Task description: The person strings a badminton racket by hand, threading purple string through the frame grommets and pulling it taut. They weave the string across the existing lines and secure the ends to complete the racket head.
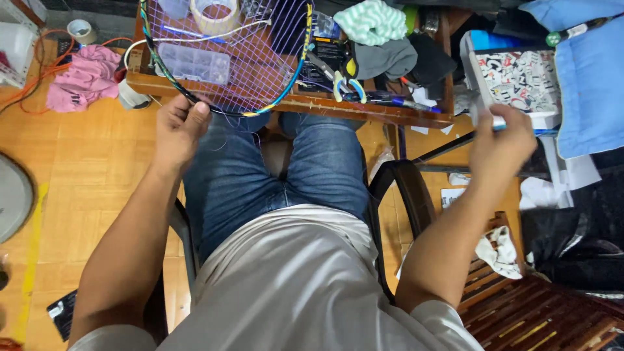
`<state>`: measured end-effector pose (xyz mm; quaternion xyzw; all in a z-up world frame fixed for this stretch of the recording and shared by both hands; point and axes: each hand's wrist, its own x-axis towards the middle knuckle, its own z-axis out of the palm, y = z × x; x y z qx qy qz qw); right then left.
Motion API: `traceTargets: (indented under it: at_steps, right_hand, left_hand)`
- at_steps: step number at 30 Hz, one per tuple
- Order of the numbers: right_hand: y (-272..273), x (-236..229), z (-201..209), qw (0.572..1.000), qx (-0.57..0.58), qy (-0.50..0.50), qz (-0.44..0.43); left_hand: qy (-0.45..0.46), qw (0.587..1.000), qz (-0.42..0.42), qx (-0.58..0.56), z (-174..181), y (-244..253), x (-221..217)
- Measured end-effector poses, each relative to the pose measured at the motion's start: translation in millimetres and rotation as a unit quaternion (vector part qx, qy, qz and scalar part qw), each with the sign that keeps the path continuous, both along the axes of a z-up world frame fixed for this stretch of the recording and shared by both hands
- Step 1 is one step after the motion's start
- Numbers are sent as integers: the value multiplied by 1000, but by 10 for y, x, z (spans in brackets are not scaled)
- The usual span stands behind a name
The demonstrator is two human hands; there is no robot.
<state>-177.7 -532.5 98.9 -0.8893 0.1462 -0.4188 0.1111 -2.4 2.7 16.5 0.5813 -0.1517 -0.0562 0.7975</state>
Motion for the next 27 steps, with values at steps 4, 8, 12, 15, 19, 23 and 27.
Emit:
traceTargets:
  at_steps: [4,8,12,15,19,23,27]
  right_hand:
    - [1221,404,441,945,191,-52,258]
    - [2061,676,762,914,104,-23,392]
    - [2427,864,795,902,137,72,402]
    - [2467,914,703,900,196,76,381]
    - [2137,852,446,908,228,51,348]
    - [1160,689,37,938,233,-47,251]
    - [-158,28,-283,996,79,-7,-39]
  left_hand:
    - [1,1000,-2,7,-65,4,-15]
    - [3,1000,-21,0,-42,37,-21]
    - [0,999,-29,-13,-57,23,-17]
    - [7,1000,-26,-4,-72,15,-10]
    - [4,999,-25,19,-95,-8,1]
    - [13,1000,-3,13,-97,65,16]
    - [-9,1000,19,16,-69,135,73]
